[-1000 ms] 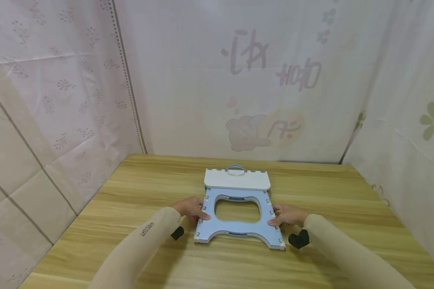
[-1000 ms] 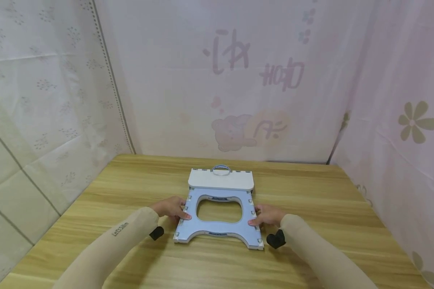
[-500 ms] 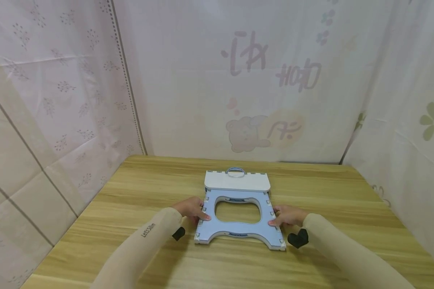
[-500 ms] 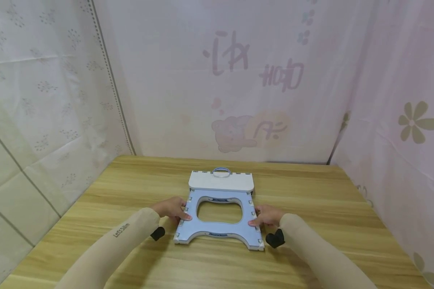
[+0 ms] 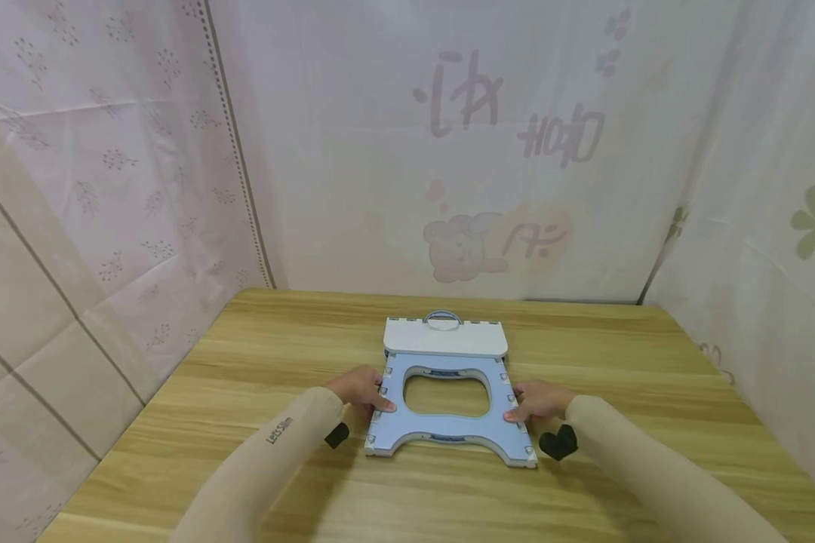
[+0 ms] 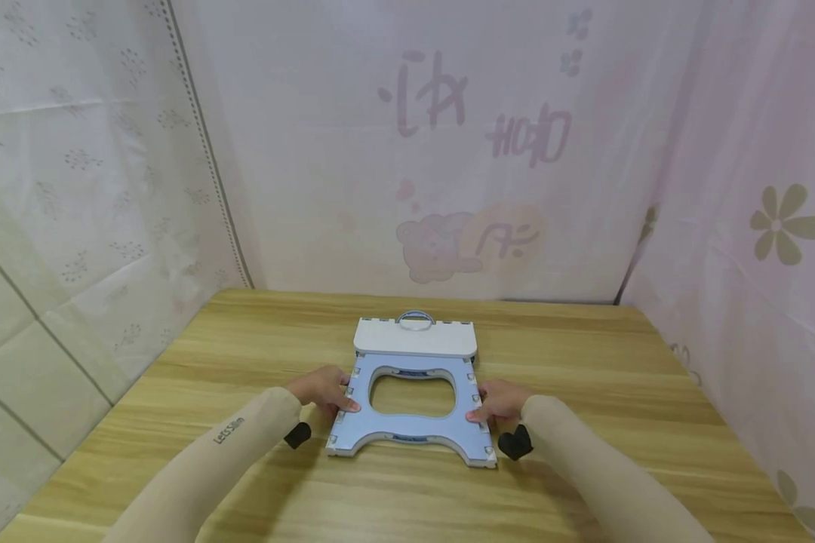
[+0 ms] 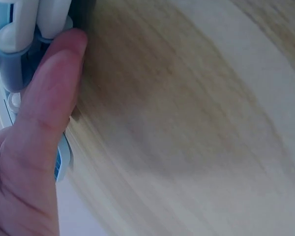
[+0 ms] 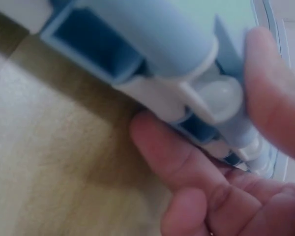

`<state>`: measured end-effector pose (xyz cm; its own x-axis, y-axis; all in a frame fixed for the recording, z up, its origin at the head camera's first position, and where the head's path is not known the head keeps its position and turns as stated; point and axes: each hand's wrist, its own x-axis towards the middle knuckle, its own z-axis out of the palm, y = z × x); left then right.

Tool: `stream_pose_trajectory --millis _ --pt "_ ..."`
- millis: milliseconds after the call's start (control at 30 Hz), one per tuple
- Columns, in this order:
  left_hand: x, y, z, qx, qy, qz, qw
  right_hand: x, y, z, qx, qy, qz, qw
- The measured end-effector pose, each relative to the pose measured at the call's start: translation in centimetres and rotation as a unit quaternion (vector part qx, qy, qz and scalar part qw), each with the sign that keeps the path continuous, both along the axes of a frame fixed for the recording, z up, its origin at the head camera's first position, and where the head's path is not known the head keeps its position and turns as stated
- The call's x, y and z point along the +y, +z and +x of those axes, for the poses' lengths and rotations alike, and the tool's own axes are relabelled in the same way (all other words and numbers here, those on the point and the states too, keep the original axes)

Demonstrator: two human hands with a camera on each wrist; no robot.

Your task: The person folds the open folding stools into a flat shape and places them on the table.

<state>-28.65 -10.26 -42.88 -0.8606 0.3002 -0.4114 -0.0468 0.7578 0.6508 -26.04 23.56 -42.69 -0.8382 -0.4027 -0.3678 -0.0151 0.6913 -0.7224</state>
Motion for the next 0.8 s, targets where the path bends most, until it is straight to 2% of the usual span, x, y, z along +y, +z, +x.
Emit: stream_pose_trajectory --millis 100,267,467,533,667,733,800 --pt "-0.1 0.0 -0.1 -0.002 0.002 0.003 1.0 -0.3 0.3 0.1 0.008 -0.001 0.016 0.9998" --pt "-0.1 -0.1 -0.3 0.0 -0.007 -0.001 1.0 -0.4 0.4 0.2 -0.002 0.002 0.022 0.9998" --pt "-0.2 0.3 -0.2 0.036 -0.039 -0.033 0.998 0.2 0.0 -0.1 -0.019 0.03 -0.004 0.9993" --pt "-0.4 0.3 -0.2 0.057 -0.047 -0.04 0.9965 0.6 -0.2 -0.3 -0.022 0.047 -0.015 0.9985" --pt "-1.0 0.2 -0.4 0.132 -0.058 -0.073 0.9868 1.8 -0.1 -0.5 -0.008 0.055 0.003 0.9985" --pt "-1.3 0.0 -0.3 0.172 -0.064 -0.106 0.9772 2.4 0.2 -0.5 0.027 0.055 0.02 0.998" --pt "-1.6 0.0 -0.3 0.193 -0.063 -0.131 0.9704 2.9 0.5 -0.4 0.074 0.057 0.028 0.9953"
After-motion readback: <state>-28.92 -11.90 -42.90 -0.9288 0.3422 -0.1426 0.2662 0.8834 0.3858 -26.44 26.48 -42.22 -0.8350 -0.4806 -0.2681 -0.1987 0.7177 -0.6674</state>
